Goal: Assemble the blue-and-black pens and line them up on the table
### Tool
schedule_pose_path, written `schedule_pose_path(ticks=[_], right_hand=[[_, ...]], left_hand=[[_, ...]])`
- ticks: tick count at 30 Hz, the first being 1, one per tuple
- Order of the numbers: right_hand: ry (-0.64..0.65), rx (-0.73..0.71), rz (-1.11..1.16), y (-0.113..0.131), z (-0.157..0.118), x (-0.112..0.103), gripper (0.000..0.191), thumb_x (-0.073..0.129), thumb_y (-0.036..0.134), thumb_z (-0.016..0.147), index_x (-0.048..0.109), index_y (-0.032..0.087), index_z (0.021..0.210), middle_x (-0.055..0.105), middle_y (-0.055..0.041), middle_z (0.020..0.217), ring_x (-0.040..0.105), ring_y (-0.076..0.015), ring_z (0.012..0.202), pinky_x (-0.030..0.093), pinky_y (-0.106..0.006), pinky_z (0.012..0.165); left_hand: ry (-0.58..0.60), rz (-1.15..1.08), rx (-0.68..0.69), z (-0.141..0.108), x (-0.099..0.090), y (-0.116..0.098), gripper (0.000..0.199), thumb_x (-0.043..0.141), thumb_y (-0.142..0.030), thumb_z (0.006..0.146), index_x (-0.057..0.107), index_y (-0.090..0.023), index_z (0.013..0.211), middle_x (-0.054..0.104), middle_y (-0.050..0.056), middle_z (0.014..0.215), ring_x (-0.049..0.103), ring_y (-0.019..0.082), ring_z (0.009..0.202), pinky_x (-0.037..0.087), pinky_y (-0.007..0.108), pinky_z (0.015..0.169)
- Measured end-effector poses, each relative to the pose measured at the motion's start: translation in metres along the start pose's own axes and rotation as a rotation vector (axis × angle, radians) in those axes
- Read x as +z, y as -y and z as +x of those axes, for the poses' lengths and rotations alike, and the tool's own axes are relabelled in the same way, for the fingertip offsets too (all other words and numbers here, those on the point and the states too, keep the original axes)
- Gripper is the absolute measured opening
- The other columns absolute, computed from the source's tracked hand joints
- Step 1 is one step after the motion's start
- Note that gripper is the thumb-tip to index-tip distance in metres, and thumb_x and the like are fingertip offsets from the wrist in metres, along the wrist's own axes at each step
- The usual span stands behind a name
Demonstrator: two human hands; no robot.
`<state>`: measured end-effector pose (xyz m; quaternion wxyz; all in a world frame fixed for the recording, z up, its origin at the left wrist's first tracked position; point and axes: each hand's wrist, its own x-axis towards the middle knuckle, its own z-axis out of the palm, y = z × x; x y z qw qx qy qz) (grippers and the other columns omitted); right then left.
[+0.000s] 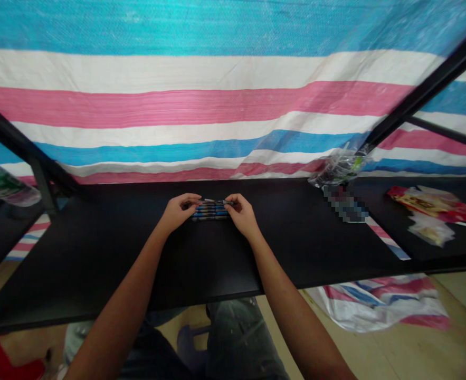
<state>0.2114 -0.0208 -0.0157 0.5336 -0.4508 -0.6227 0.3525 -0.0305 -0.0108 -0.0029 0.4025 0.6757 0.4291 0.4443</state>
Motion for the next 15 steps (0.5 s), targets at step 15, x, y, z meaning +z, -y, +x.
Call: schedule_pose_path(ticks=[15], right_hand=[[-0.037,-0.036,-0.080,0.0023,0.0012,-0.0044,0.010,0.060,0.023,0.077,0.059,0.022,0.087,0.062,-0.0029,0.086,0.058,-0.0191,0.077,0.047,-0.031,0.069]], left_hand=[[0.028,0.386,0.155,-0.0024,0.0015,-0.0055,0.030,0.056,-0.028,0.092,0.072,-0.020,0.117,0.075,0.008,0.107,0.068,0.020,0.086,0.053,0.031,0.072]])
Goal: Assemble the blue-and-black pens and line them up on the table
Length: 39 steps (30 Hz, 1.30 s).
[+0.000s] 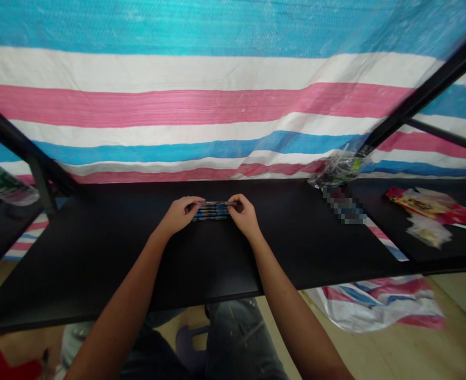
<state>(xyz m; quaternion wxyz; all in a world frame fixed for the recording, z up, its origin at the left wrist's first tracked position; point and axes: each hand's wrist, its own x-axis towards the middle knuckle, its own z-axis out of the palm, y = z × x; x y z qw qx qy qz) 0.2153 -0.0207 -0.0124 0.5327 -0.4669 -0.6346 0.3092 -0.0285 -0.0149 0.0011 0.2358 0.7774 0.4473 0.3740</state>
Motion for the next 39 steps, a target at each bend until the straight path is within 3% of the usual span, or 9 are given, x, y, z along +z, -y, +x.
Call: schedule_pose_path(ticks=[5,18,25,32,39], right_hand=[[0.001,0.049,0.045,0.001,0.001,-0.001,0.012,0.062,0.027,0.077,0.060,0.021,0.087,0.062,-0.0019,0.083,0.059,-0.0188,0.076,0.048,-0.031,0.070],[0.036,0.090,-0.010,-0.001,0.001,-0.001,0.010,0.061,0.031,0.080,0.063,0.021,0.083,0.063,-0.0015,0.077,0.058,-0.0181,0.070,0.047,-0.031,0.065],[0.115,0.069,0.048,-0.004,-0.001,0.003,0.015,0.065,0.032,0.081,0.066,0.021,0.092,0.067,-0.0034,0.086,0.062,-0.0192,0.075,0.050,-0.033,0.070],[0.147,0.021,0.058,-0.002,-0.002,0.005,0.015,0.066,0.028,0.080,0.066,0.022,0.093,0.068,-0.0042,0.095,0.064,-0.0205,0.087,0.052,-0.033,0.076],[0.172,0.046,0.097,0.004,-0.002,0.005,0.016,0.070,0.031,0.078,0.069,0.022,0.092,0.070,-0.0046,0.095,0.065,-0.0207,0.085,0.053,-0.034,0.077]], left_hand=[[-0.002,0.041,0.048,0.000,-0.001,-0.004,0.028,0.057,-0.027,0.093,0.072,-0.020,0.115,0.075,0.007,0.108,0.066,0.020,0.089,0.051,0.030,0.072],[0.007,0.041,0.027,0.001,-0.002,-0.007,0.025,0.059,-0.030,0.091,0.075,-0.022,0.109,0.076,0.006,0.106,0.068,0.022,0.092,0.052,0.035,0.084],[0.039,-0.018,0.038,0.000,-0.001,-0.010,0.025,0.062,-0.030,0.090,0.076,-0.021,0.109,0.076,0.008,0.102,0.070,0.022,0.089,0.054,0.035,0.085],[0.048,-0.126,-0.087,-0.001,0.002,-0.008,0.024,0.070,-0.035,0.083,0.079,-0.020,0.099,0.078,0.008,0.103,0.072,0.026,0.094,0.056,0.039,0.089],[0.070,-0.327,-0.161,-0.001,0.002,-0.013,0.028,0.074,-0.038,0.079,0.078,-0.017,0.097,0.078,0.009,0.099,0.073,0.026,0.092,0.058,0.038,0.087]])
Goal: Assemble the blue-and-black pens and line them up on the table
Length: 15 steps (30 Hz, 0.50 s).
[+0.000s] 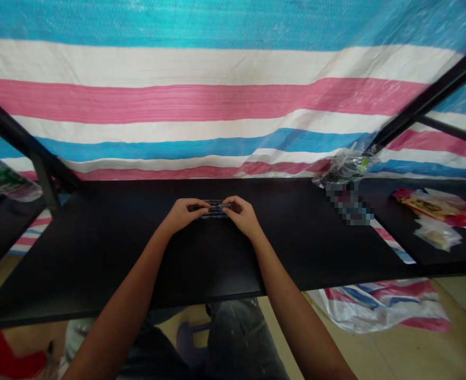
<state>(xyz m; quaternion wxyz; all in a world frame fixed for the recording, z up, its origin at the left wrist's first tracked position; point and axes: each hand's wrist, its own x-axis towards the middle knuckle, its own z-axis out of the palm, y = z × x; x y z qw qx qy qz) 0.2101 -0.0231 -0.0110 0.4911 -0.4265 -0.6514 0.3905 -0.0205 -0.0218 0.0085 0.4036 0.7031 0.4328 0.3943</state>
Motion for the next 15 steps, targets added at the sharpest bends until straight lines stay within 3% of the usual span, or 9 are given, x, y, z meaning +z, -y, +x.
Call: schedule_pose_path(ticks=[4,9,15], right_hand=[[-0.003,0.032,-0.008,0.0004,-0.0007,0.0013,0.021,0.072,0.038,0.078,0.071,0.021,0.091,0.072,-0.0052,0.093,0.065,-0.0211,0.083,0.053,-0.035,0.077],[0.032,0.045,-0.079,0.0005,-0.0018,0.0017,0.026,0.065,0.046,0.085,0.070,0.021,0.080,0.068,-0.0027,0.077,0.063,-0.0198,0.075,0.051,-0.034,0.072],[-0.028,0.026,-0.021,-0.0015,-0.0015,0.0015,0.032,0.073,0.042,0.078,0.066,0.022,0.102,0.069,-0.0047,0.095,0.063,-0.0187,0.078,0.051,-0.031,0.070]], left_hand=[[0.009,-0.009,-0.002,0.0002,0.0006,0.0006,0.028,0.075,-0.039,0.078,0.078,-0.017,0.096,0.078,0.009,0.098,0.073,0.026,0.090,0.058,0.038,0.085],[-0.016,0.034,0.006,0.0007,0.0001,0.0005,0.028,0.076,-0.040,0.078,0.079,-0.018,0.096,0.078,0.009,0.099,0.072,0.026,0.092,0.057,0.039,0.087],[-0.042,0.023,-0.001,0.0017,-0.0026,0.0023,0.030,0.075,-0.042,0.079,0.079,-0.017,0.096,0.078,0.009,0.097,0.072,0.026,0.090,0.058,0.040,0.088]])
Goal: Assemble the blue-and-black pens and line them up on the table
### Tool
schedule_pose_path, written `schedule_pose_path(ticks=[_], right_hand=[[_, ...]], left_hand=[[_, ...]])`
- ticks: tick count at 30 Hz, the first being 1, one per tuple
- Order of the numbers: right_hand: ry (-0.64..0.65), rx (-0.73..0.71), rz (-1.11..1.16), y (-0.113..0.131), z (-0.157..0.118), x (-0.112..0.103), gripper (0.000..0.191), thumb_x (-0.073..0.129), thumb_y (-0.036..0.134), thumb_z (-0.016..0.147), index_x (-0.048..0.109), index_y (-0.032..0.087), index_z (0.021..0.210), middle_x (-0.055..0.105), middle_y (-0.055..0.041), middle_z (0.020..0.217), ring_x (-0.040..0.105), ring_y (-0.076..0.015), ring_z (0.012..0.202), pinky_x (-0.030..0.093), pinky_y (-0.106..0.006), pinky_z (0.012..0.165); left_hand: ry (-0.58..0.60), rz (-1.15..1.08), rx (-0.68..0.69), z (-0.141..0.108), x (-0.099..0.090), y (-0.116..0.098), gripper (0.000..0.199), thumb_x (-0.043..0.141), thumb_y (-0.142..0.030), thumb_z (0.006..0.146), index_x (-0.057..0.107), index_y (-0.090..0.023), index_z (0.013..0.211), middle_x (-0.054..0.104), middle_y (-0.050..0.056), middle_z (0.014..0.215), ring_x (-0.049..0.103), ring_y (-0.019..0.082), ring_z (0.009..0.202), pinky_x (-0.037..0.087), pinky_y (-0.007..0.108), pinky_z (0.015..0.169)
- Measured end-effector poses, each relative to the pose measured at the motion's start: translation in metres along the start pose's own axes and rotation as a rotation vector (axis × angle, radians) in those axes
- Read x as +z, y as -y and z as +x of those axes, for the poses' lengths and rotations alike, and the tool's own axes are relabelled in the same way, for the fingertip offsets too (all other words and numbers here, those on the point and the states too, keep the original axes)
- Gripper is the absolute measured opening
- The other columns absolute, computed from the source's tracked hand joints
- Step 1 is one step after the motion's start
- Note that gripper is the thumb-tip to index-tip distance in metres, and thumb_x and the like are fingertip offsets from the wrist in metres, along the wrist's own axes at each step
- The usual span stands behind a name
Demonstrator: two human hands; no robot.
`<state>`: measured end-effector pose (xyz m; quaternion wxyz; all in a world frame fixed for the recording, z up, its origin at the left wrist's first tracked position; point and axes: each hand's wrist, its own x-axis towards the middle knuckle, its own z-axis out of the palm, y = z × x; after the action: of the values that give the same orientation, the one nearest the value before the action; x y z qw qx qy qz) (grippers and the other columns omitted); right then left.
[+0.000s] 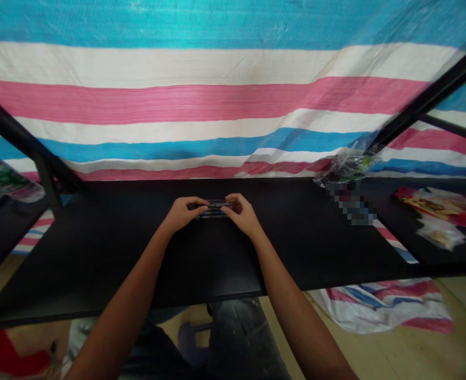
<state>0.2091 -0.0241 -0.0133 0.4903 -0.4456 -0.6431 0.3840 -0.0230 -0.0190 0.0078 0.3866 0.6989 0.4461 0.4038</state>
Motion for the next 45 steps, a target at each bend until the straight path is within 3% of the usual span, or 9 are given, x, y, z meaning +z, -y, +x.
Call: schedule_pose_path(ticks=[4,7,13,18,24,29,37,42,45], right_hand=[[0.001,-0.057,-0.070,-0.001,0.002,-0.003,0.019,0.067,0.041,0.083,0.067,0.022,0.086,0.067,-0.0050,0.089,0.062,-0.0202,0.080,0.050,-0.033,0.071],[0.006,-0.082,-0.121,-0.001,0.003,-0.004,0.029,0.059,0.045,0.090,0.067,0.021,0.074,0.066,-0.0062,0.088,0.062,-0.0209,0.082,0.049,-0.034,0.072],[-0.012,-0.056,-0.073,0.003,0.002,-0.005,0.024,0.069,0.045,0.084,0.066,0.022,0.092,0.067,-0.0059,0.096,0.063,-0.0210,0.085,0.050,-0.033,0.073],[0.018,-0.119,-0.145,0.004,0.002,-0.006,0.034,0.058,0.044,0.091,0.063,0.021,0.066,0.067,-0.0074,0.094,0.063,-0.0218,0.090,0.049,-0.035,0.078],[0.025,-0.104,-0.134,0.003,0.001,-0.003,0.021,0.068,0.042,0.086,0.067,0.022,0.093,0.067,-0.0062,0.098,0.063,-0.0208,0.087,0.050,-0.033,0.073],[0.055,-0.177,-0.179,0.002,0.001,-0.003,0.025,0.060,0.040,0.092,0.065,0.021,0.076,0.066,-0.0074,0.096,0.063,-0.0206,0.089,0.049,-0.034,0.075],[0.045,-0.198,-0.171,0.000,0.001,-0.003,0.017,0.065,0.039,0.089,0.067,0.023,0.085,0.066,-0.0067,0.096,0.063,-0.0215,0.088,0.051,-0.034,0.074],[0.049,-0.215,-0.183,0.000,0.002,-0.002,0.026,0.059,0.039,0.094,0.067,0.022,0.075,0.066,-0.0069,0.091,0.064,-0.0216,0.089,0.050,-0.037,0.081],[0.006,-0.223,-0.171,0.000,0.002,-0.001,0.027,0.057,0.039,0.095,0.066,0.022,0.076,0.066,-0.0065,0.090,0.064,-0.0215,0.088,0.050,-0.037,0.081]], left_hand=[[0.004,0.032,-0.002,0.000,-0.002,0.001,0.029,0.074,-0.041,0.080,0.079,-0.018,0.097,0.078,0.008,0.097,0.072,0.025,0.089,0.058,0.039,0.087],[0.004,0.046,0.009,0.000,-0.002,0.001,0.028,0.075,-0.041,0.079,0.079,-0.019,0.096,0.078,0.008,0.095,0.072,0.025,0.088,0.058,0.039,0.087],[-0.003,0.051,0.001,0.000,-0.001,0.001,0.027,0.074,-0.040,0.081,0.079,-0.018,0.097,0.078,0.008,0.096,0.072,0.025,0.090,0.057,0.039,0.088],[-0.006,0.064,0.015,-0.001,-0.001,-0.002,0.023,0.075,-0.037,0.079,0.079,-0.019,0.094,0.078,0.007,0.094,0.072,0.025,0.087,0.057,0.038,0.087],[-0.014,0.083,0.038,0.000,-0.003,0.000,0.026,0.074,-0.039,0.080,0.079,-0.019,0.096,0.078,0.008,0.096,0.072,0.025,0.090,0.056,0.039,0.088],[-0.010,0.065,0.028,0.001,-0.004,0.005,0.029,0.073,-0.040,0.081,0.079,-0.017,0.098,0.078,0.009,0.097,0.072,0.025,0.088,0.056,0.037,0.085],[-0.031,0.058,0.038,0.001,-0.004,0.005,0.024,0.074,-0.037,0.081,0.079,-0.018,0.095,0.077,0.008,0.093,0.071,0.023,0.086,0.055,0.036,0.083],[-0.065,-0.092,0.013,0.000,0.000,-0.002,0.024,0.079,-0.036,0.077,0.076,-0.016,0.090,0.076,0.008,0.086,0.069,0.021,0.076,0.054,0.031,0.070],[-0.119,-0.457,-0.069,0.001,0.001,-0.008,0.039,0.078,-0.038,0.078,0.067,-0.015,0.107,0.076,0.010,0.090,0.066,0.017,0.065,0.050,0.026,0.056]])
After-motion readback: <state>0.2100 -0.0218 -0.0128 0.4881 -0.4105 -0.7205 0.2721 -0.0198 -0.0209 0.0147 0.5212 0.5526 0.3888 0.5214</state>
